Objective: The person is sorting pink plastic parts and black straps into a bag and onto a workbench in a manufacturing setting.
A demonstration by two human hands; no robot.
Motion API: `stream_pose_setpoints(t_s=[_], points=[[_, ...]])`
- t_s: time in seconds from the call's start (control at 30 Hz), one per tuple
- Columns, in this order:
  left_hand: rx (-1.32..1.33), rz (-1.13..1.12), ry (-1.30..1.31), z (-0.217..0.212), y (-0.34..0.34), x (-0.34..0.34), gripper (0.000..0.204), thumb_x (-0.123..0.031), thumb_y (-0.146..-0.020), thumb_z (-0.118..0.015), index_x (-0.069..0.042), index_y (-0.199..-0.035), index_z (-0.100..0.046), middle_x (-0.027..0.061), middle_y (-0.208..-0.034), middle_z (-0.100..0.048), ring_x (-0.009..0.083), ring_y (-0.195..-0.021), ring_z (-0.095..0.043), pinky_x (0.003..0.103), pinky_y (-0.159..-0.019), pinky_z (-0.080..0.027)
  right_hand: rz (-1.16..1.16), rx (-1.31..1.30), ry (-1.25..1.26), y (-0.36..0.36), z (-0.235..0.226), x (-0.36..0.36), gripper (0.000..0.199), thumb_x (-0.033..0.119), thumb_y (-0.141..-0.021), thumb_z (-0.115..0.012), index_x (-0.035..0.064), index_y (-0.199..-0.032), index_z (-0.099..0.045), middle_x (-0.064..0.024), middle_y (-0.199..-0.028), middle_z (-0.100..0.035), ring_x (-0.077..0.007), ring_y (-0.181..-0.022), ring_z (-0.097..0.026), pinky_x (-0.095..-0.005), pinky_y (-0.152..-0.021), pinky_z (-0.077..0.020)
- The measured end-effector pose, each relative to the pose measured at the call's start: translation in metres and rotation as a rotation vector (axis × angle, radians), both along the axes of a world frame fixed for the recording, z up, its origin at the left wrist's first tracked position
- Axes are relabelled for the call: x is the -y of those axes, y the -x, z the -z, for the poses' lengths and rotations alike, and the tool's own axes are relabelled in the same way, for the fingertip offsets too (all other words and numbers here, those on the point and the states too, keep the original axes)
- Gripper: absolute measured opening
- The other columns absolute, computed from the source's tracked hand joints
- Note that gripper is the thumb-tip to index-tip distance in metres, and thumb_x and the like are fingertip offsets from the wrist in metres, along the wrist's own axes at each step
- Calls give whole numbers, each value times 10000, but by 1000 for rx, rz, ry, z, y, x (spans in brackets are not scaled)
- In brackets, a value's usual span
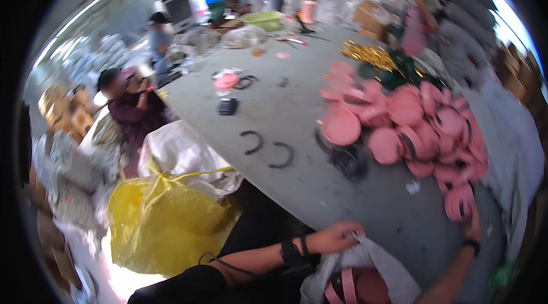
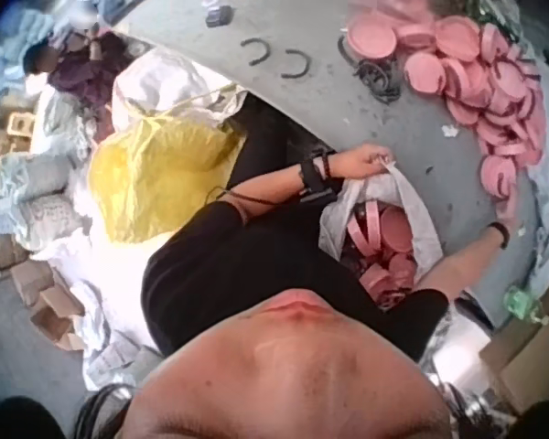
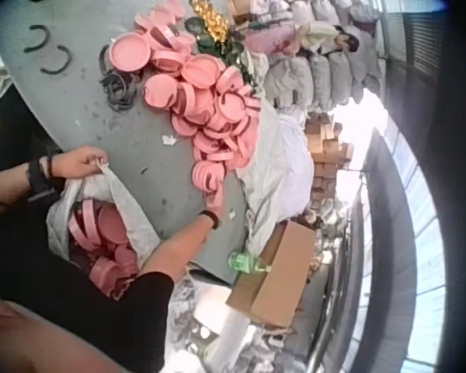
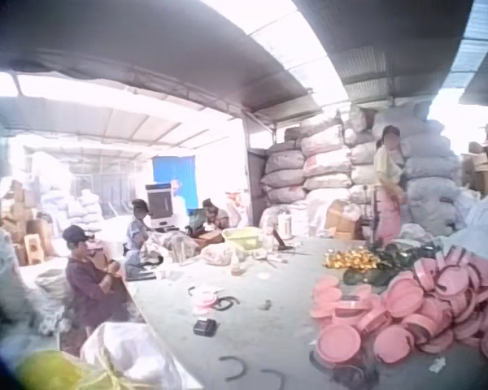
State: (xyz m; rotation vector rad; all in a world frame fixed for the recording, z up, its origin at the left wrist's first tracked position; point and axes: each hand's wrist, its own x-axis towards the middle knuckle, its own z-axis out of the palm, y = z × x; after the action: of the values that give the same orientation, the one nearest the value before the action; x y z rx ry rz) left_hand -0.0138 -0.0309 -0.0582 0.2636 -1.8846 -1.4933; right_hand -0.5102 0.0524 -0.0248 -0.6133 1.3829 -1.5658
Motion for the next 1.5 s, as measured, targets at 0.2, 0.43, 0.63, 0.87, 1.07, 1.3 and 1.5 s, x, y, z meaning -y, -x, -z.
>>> stream_pose_setpoints(t_s=[0.2,0.43,0.63,0.87,1.07,1.3,1.5], points=[[100,-52,-184,-13,-12,0,120,-56,-790,-541,-24,-905,-528,31,-789,-520,98,-750,-493,236,-647,-419,-83,-119,108,-26,-2,16,312,157,-840,-533,33,-1126,-531,-58,-1101,-549,-159,-1019,-500,-287,-881,-387],[58,-38,-221,-3,2,-1,109,-31,-769,-540,-23,-875,-514,29,-765,-519,100,-740,-479,246,-650,-407,-16,-408,-60,-124,-136,-6,433,258,-761,-632,41,-1108,-492,-31,-1037,-548,-128,-918,-533,-290,-825,-427],[77,79,-274,-7,-2,2,55,-60,-823,-512,-20,-856,-531,-62,-754,-478,34,-717,-412,188,-631,-355,-359,-975,-37,-274,-216,-66,600,307,-656,-689,7,-1124,-464,-71,-1095,-499,-168,-1028,-464,-280,-905,-338],[23,82,-246,1,4,6,63,-65,-833,-508,-14,-847,-542,-67,-744,-480,25,-694,-397,186,-597,-345,-816,-876,-627,-347,-165,-141,496,238,-628,-714,44,-1030,-498,-63,-1063,-473,-146,-971,-448,-273,-817,-373],[-9,128,-318,0,4,8,43,-57,-835,-504,-21,-833,-527,-68,-742,-474,21,-692,-398,178,-593,-342,-256,-689,-1057,-301,-165,-249,353,205,-685,-662,25,-971,-561,-44,-891,-547,-125,-830,-484,-254,-741,-404],[-29,132,-286,0,2,7,36,-52,-832,-509,-19,-824,-520,-57,-741,-474,28,-688,-398,181,-605,-346,-248,-1289,-1383,-286,-114,-298,393,237,-711,-609,75,-1067,-569,-157,-966,-616,-286,-914,-589,-323,-774,-456],[-20,160,-320,2,1,7,32,-45,-825,-500,-23,-816,-522,-62,-744,-472,27,-701,-403,179,-618,-347,-114,-1053,-1268,-293,-124,-280,365,268,-759,-594,39,-1042,-570,-132,-920,-627,-243,-868,-601,-305,-760,-454]])
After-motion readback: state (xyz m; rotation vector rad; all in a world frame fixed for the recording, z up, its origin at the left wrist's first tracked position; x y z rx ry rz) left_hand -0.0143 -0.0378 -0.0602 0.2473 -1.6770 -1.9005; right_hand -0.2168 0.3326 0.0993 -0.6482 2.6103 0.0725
